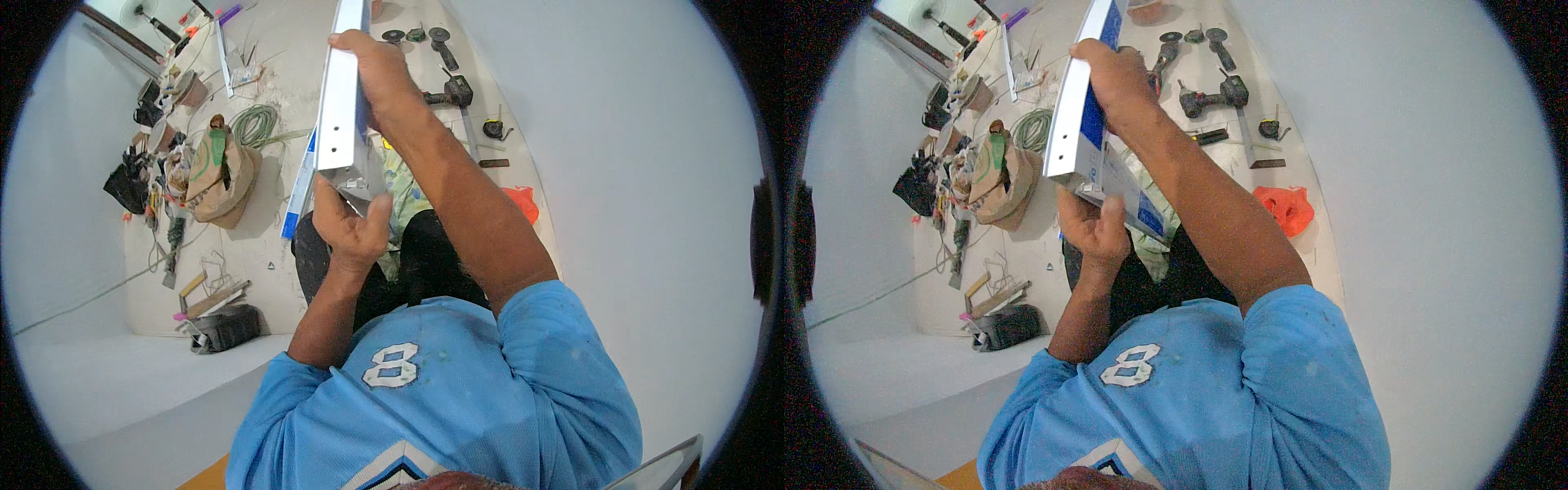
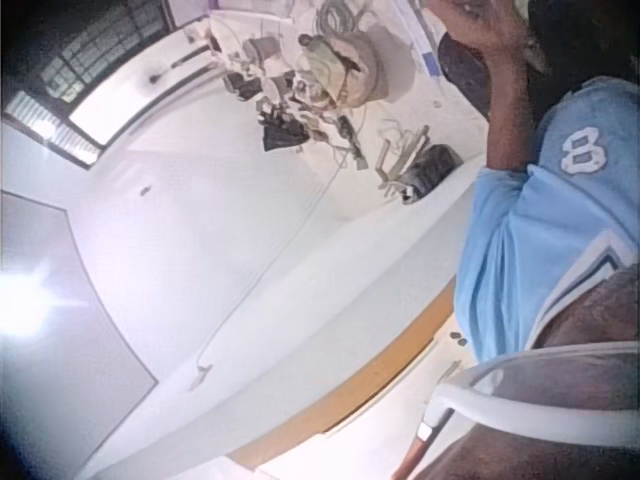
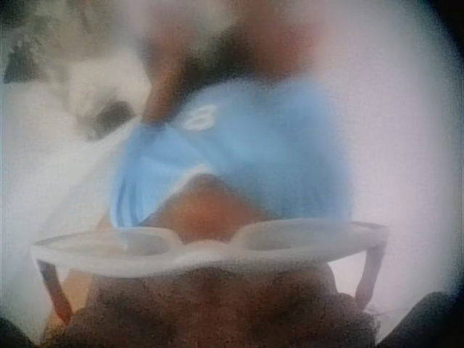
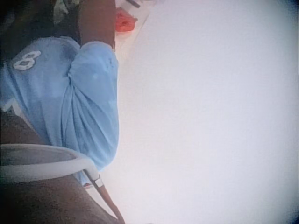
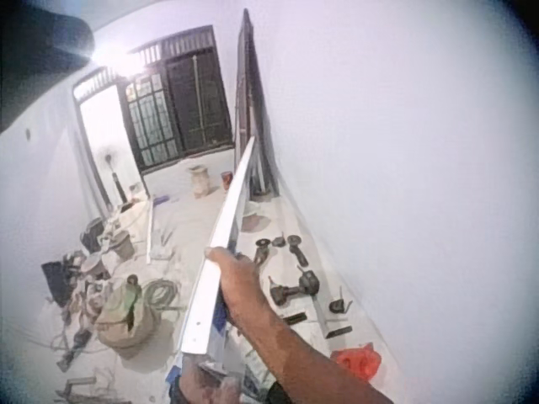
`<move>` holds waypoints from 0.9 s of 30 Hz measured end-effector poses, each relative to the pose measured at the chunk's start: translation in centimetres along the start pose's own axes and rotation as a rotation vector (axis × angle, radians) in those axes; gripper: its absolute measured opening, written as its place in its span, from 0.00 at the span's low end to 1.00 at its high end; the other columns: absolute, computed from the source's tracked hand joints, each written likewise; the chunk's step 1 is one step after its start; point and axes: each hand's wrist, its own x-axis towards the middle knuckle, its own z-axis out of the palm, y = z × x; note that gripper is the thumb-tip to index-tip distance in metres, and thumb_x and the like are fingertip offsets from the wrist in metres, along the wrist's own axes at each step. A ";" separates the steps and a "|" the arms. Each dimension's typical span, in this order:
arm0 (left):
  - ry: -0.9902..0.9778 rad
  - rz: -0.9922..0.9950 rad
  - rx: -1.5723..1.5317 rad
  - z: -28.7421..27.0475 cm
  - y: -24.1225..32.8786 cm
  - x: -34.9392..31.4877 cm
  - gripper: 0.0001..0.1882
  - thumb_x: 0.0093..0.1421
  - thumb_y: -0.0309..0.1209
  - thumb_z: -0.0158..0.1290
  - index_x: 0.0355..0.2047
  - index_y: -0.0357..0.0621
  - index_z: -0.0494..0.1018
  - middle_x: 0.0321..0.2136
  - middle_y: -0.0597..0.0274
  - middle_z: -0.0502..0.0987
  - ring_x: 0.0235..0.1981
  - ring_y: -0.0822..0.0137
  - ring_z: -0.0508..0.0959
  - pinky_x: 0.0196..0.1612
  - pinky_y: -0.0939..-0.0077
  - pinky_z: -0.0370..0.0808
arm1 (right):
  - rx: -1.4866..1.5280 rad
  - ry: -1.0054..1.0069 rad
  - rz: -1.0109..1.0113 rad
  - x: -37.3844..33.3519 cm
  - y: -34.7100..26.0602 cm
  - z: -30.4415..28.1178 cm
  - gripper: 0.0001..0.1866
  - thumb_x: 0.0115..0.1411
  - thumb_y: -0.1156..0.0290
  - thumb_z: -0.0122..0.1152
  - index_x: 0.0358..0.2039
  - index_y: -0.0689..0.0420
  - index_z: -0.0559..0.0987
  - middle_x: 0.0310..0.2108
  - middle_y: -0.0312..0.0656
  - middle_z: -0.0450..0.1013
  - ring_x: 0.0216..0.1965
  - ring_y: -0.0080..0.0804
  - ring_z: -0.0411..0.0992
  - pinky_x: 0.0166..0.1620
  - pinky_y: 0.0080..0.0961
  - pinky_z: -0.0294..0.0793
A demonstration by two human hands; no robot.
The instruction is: The person rummages through a bag of hardware to find screws, then uses a cordless drill to drive screws into a long white light fixture. They handle the fixture, insert screws, and operate the drill to secure components.
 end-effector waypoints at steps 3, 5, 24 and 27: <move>-0.021 -0.189 0.137 0.4 2.2 1.0 0.29 0.67 0.33 0.61 0.61 0.26 0.66 0.48 0.48 0.77 0.48 0.62 0.79 0.51 0.67 0.77 | -0.006 0.007 -0.030 -0.4 0.0 0.1 0.27 0.58 0.56 0.70 0.42 0.72 0.79 0.30 0.44 0.74 0.29 0.33 0.75 0.32 0.34 0.74; -0.003 -0.195 0.123 -0.1 2.8 1.6 0.33 0.69 0.40 0.59 0.63 0.27 0.64 0.52 0.46 0.76 0.52 0.62 0.78 0.55 0.66 0.75 | 0.010 0.032 -0.011 -1.6 -0.9 0.9 0.29 0.58 0.55 0.70 0.43 0.74 0.79 0.30 0.46 0.75 0.29 0.33 0.75 0.33 0.34 0.75; -0.131 -0.844 -0.563 -2.0 4.4 10.8 0.34 0.64 0.41 0.57 0.64 0.29 0.67 0.43 0.50 0.79 0.41 0.62 0.82 0.47 0.67 0.78 | -0.377 -0.288 -0.373 -10.7 2.9 -8.0 0.54 0.58 0.48 0.76 0.71 0.72 0.59 0.65 0.60 0.68 0.66 0.50 0.69 0.68 0.45 0.67; -0.170 -0.851 -0.587 -1.6 4.4 10.6 0.34 0.65 0.41 0.57 0.65 0.30 0.66 0.44 0.50 0.80 0.41 0.62 0.82 0.47 0.67 0.79 | -0.770 -0.401 -0.447 -14.7 4.7 -9.3 0.60 0.56 0.53 0.79 0.76 0.70 0.52 0.69 0.64 0.63 0.71 0.57 0.65 0.72 0.48 0.63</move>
